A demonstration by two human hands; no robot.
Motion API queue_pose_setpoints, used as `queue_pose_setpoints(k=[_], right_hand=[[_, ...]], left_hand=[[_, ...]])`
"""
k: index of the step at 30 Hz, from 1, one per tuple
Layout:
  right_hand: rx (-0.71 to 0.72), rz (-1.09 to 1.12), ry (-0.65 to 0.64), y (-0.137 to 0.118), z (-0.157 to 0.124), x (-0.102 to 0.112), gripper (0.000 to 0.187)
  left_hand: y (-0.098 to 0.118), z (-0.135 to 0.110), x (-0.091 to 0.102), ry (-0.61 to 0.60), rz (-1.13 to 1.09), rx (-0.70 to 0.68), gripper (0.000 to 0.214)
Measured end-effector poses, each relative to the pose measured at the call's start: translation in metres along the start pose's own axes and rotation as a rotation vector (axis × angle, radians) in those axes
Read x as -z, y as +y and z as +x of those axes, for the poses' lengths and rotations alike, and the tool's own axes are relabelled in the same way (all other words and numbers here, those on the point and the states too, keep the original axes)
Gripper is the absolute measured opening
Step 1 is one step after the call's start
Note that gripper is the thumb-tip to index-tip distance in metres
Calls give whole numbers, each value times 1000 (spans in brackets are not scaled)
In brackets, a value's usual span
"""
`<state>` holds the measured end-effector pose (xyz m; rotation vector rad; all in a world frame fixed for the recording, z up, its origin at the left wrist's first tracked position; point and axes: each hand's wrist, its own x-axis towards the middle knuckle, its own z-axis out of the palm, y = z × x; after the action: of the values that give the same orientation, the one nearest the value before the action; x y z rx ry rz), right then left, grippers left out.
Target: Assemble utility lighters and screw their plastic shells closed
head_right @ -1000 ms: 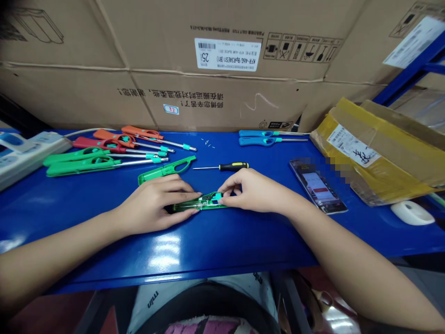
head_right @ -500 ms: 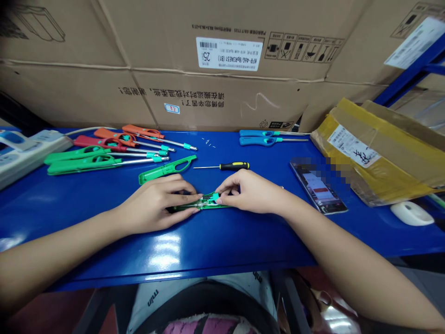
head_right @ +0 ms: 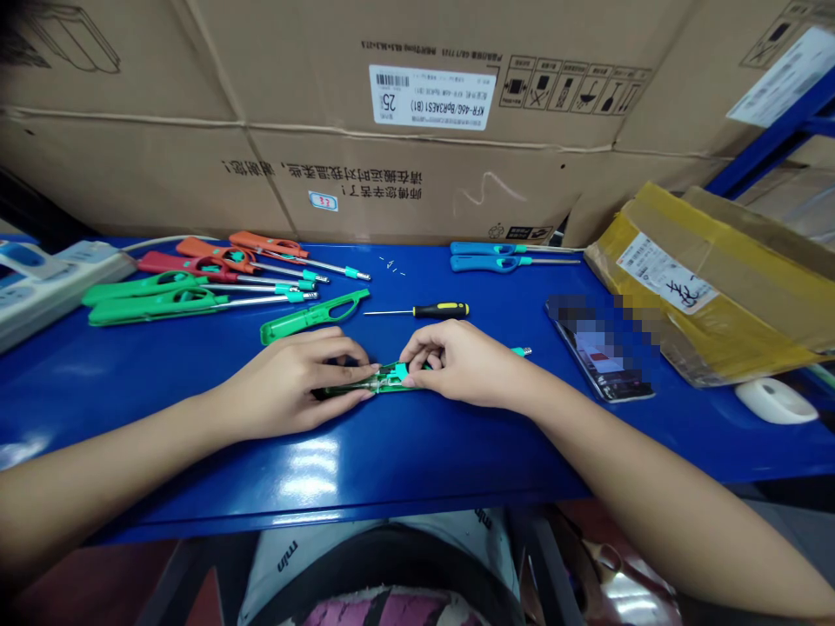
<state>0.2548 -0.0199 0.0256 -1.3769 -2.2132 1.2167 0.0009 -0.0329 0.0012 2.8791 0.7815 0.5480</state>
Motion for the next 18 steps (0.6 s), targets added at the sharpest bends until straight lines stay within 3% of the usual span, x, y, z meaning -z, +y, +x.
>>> queue_pose_setpoints(k=[10,18], right_hand=[[17,-40,21,5,2,-3,17],[-25,-78,-39,5,-1,1,17]], left_hand=[[0,0,1,-15,-51,35,27],[3,-1,-1,-16,-35,5,28]])
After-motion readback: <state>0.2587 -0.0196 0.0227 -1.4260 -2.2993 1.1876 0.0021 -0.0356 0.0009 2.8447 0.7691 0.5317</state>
